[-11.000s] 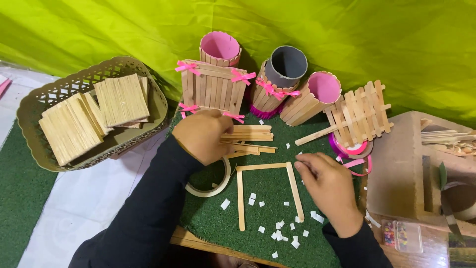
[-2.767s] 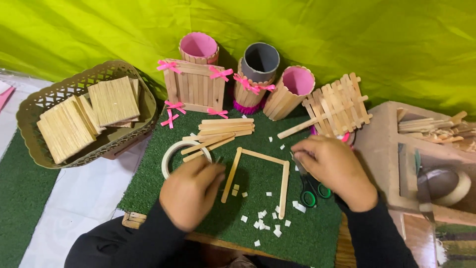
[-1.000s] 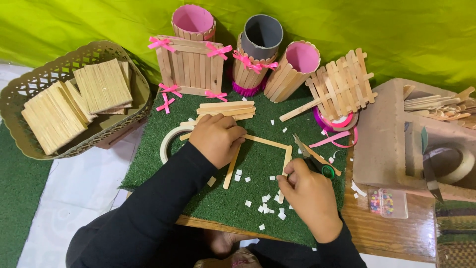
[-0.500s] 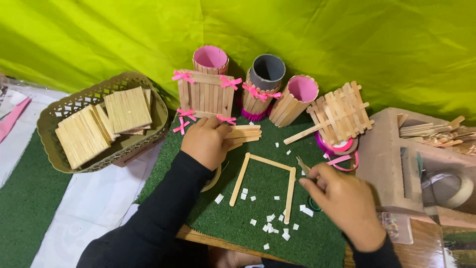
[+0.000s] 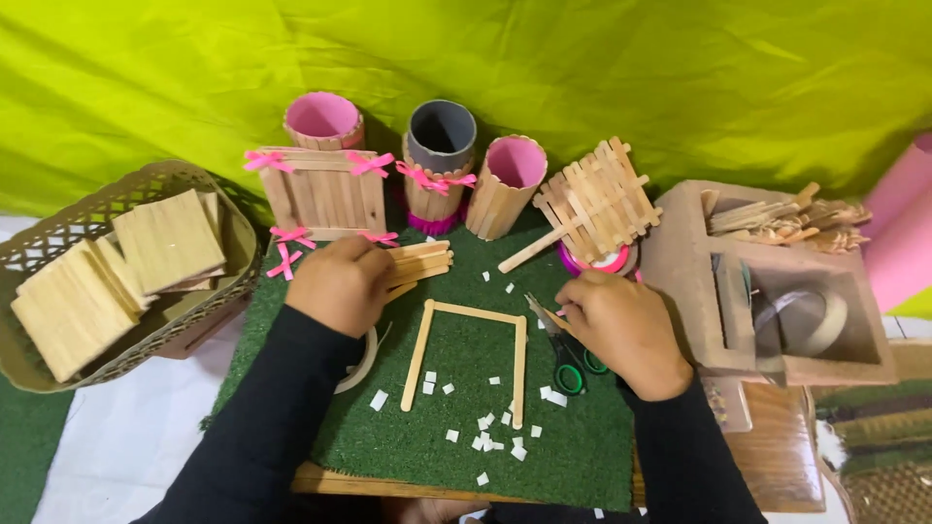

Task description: Assembling a small structure using popsicle sticks, double-sided tape, and scissors

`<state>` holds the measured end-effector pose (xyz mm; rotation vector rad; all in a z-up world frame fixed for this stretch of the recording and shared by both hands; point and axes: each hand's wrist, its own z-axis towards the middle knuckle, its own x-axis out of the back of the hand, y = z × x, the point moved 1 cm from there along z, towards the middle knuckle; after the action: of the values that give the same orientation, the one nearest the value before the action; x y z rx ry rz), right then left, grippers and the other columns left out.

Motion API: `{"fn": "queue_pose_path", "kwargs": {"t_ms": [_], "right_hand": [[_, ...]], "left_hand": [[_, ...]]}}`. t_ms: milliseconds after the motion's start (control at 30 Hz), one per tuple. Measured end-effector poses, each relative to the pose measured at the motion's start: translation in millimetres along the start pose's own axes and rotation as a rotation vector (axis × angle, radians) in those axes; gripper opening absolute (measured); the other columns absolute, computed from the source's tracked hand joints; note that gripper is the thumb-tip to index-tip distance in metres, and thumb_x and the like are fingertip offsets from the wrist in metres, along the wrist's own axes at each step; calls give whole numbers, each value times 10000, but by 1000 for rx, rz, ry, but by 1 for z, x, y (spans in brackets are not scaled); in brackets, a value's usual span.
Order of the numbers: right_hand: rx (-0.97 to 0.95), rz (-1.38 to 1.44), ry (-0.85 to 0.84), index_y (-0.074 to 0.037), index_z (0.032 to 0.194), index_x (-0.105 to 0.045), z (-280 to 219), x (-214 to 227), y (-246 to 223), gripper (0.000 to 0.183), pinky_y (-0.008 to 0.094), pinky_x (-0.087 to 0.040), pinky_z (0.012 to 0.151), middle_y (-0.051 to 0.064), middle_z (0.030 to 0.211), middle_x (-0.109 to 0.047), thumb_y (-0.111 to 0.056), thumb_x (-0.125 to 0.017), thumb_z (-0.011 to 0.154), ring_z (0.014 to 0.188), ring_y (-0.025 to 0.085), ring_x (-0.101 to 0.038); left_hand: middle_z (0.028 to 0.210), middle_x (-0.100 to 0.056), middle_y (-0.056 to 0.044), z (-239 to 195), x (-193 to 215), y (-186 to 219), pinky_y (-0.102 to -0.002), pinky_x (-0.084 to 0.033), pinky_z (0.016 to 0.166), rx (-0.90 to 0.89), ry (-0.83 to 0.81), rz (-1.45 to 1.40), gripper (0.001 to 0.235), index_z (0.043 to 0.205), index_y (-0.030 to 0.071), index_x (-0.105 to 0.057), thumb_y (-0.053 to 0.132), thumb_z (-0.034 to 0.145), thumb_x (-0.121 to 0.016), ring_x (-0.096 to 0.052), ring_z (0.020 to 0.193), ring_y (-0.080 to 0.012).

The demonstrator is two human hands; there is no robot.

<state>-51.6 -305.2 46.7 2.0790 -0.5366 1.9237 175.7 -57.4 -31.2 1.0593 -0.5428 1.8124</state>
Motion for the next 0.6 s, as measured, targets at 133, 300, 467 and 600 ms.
{"fn": "queue_pose_path", "kwargs": {"t_ms": [133, 300, 467, 600], "right_hand": [[23, 11, 61, -307, 934, -751, -3, 0, -1, 111, 433, -600, 812, -33, 935, -764, -325, -663, 871, 939, 267, -744], [-22, 53, 147, -392, 999, -744, -7, -6, -1, 127, 377, -612, 786, -107, 919, -761, -404, -667, 899, 921, 183, -753], [66, 267, 221, -169, 938, -781, -10, 10, -25, 145, 337, -468, 540, -43, 784, -726, -252, -718, 837, 552, 212, -620], [144, 330, 269, -144, 944, -783, -13, 11, -28, 150, 312, -438, 513, -45, 783, -709, -246, -715, 857, 512, 178, -570]], "left_hand": [[894, -612, 26, 0, 12, -16, -351, -563, 735, 109, 51, -63, 139, 901, 246, -717, 192, 773, -711, -682, 833, -235], [803, -681, -3, -7, 69, -23, -411, -584, 759, 281, -260, -218, 93, 836, 204, -736, 239, 754, -761, -717, 851, -292], [850, -703, -59, -35, 80, 32, -438, -538, 679, 174, -398, -87, 291, 917, 140, -683, 346, 748, -798, -688, 727, -321], [791, -690, -89, -50, 74, 56, -424, -529, 583, 213, -229, -27, 249, 946, 73, -591, 179, 770, -732, -676, 620, -343]]}}
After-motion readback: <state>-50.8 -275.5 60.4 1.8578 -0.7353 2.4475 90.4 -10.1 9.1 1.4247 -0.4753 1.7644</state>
